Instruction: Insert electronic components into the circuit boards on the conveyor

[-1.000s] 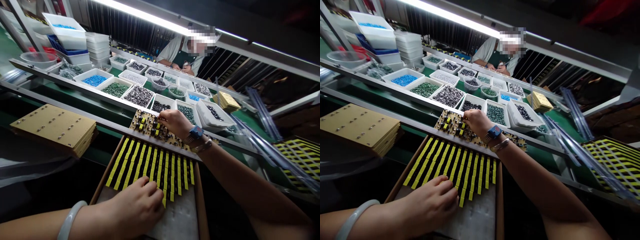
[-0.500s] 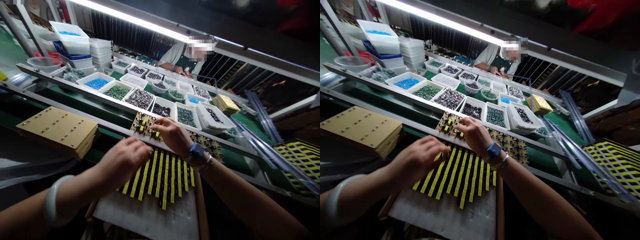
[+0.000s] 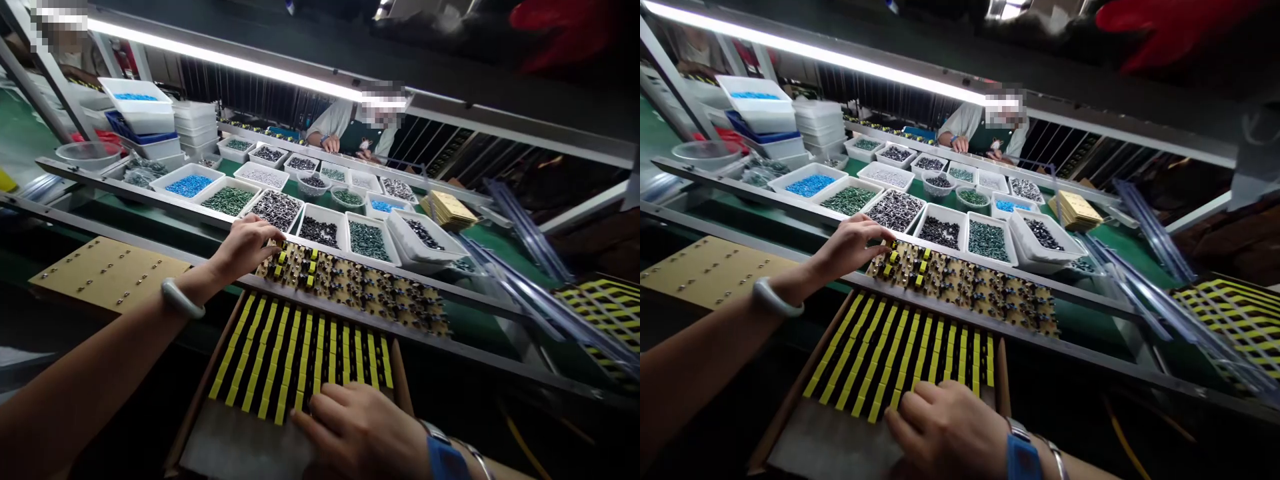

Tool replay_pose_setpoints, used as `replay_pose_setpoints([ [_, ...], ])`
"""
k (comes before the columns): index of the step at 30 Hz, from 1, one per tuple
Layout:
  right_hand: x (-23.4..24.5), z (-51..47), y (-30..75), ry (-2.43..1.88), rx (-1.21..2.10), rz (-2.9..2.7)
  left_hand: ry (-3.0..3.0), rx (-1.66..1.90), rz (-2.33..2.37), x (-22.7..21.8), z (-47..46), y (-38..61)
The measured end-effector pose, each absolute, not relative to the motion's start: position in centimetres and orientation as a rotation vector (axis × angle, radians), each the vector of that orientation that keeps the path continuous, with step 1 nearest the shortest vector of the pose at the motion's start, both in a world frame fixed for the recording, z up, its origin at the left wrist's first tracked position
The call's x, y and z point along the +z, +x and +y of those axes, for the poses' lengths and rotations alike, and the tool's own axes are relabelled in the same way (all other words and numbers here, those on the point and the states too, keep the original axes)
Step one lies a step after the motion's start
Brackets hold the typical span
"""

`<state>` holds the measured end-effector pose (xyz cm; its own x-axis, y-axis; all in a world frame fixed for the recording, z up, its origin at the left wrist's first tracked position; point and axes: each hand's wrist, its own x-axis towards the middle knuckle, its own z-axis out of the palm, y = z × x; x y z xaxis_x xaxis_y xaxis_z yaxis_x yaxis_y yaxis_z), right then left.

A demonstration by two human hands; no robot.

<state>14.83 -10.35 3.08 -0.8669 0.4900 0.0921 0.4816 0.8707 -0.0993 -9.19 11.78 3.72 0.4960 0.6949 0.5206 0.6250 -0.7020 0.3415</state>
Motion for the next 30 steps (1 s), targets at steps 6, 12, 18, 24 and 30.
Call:
replay_pose_setpoints([
  [6, 2.0, -12.4, 17.1, -0.927, 0.045, -2.705, 2.743, 0.852, 1.190, 3.9, 13.3, -7.5],
  [12, 1.7, -13.4, 18.4, -0.868, -0.032, -2.623, 2.874, 0.750, 1.147, 3.5, 13.8, -7.1],
  [18, 1.8, -13.7, 18.4, -0.909, 0.158, -2.578, 2.949, 0.650, 1.151, 3.4, 14.1, -6.7],
  [24, 3.6, -11.1, 19.2, -1.027, 0.437, -2.278, 2.939, 0.656, 1.210, 3.4, 14.0, -6.4],
  [30, 5.9, -3.5, 21.8, -1.158, 0.436, -2.057, 2.963, 0.692, 1.168, 3.7, 12.5, -5.8],
])
